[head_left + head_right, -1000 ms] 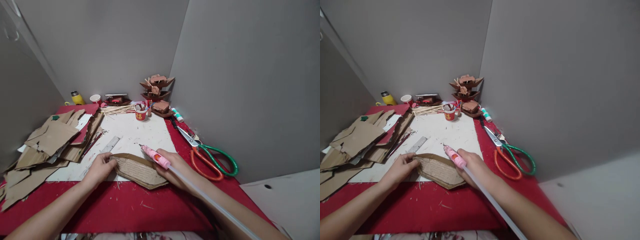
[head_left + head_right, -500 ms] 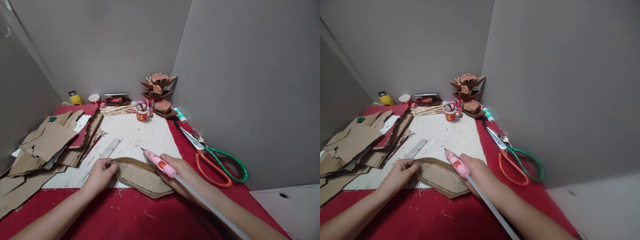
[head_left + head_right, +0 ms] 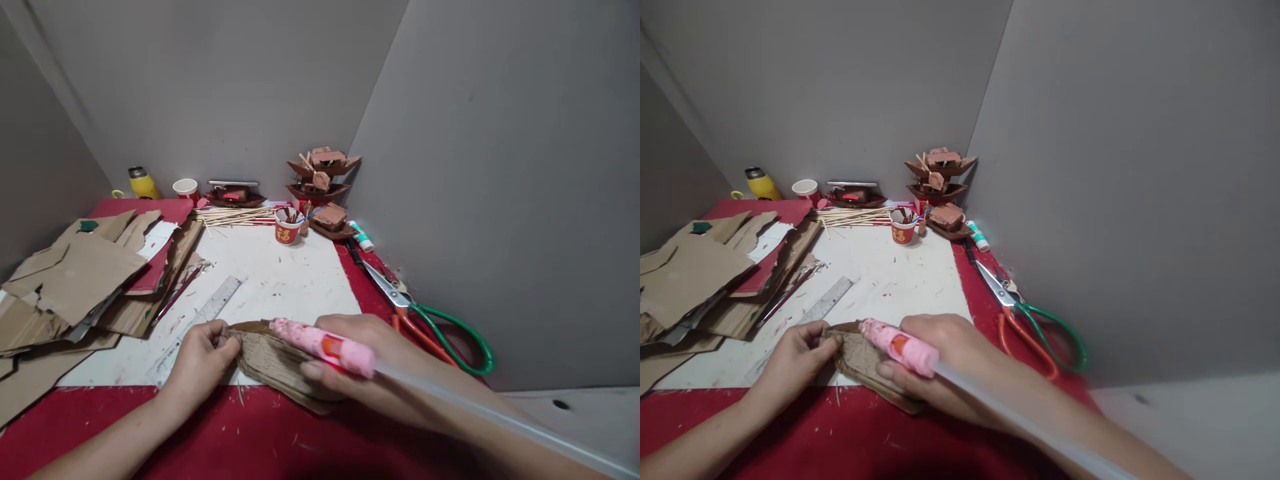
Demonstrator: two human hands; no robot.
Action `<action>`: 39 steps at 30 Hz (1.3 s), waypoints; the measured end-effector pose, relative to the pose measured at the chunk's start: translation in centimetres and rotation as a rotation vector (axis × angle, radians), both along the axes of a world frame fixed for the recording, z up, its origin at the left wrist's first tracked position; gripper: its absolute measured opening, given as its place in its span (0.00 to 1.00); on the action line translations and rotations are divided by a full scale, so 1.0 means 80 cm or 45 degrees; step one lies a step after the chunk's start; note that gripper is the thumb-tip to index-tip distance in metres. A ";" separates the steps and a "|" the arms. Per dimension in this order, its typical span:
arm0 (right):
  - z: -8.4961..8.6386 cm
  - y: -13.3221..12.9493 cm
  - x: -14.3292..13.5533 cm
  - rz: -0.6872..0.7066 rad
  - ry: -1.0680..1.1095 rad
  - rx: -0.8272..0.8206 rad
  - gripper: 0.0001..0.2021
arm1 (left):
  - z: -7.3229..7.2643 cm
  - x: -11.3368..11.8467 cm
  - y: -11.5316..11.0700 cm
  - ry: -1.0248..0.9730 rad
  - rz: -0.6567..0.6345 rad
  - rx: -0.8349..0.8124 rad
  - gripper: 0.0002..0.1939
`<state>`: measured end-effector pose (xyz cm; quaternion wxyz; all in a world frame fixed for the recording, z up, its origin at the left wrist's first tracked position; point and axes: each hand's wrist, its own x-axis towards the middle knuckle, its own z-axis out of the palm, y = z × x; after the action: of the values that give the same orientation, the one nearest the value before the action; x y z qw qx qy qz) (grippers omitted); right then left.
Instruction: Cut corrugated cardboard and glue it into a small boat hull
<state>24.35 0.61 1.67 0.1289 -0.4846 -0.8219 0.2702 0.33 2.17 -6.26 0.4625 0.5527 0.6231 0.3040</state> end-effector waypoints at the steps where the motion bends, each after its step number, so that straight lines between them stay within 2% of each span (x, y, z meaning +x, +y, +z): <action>1: -0.001 0.004 -0.009 0.058 -0.045 -0.026 0.13 | 0.000 0.000 0.000 0.000 -0.002 0.008 0.14; 3: -0.008 0.013 -0.022 0.142 -0.118 -0.061 0.14 | 0.000 0.001 -0.002 0.004 -0.006 0.026 0.14; 9: -0.026 0.028 -0.039 0.219 -0.105 -0.082 0.12 | -0.001 0.002 -0.005 -0.027 0.012 0.041 0.14; 18: -0.031 0.036 -0.046 0.211 -0.027 -0.159 0.11 | -0.002 0.004 -0.004 -0.063 0.018 0.009 0.14; 33: -0.034 0.039 -0.039 0.242 -0.114 -0.188 0.11 | -0.008 0.001 -0.004 -0.016 -0.011 0.014 0.14; 39: -0.032 0.034 -0.034 0.185 -0.135 -0.230 0.11 | -0.006 0.003 -0.005 -0.015 -0.002 -0.001 0.13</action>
<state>21.60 3.37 -0.92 0.0210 -0.4471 -0.8328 0.3257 0.56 1.79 -6.75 0.4667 0.5510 0.6201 0.3067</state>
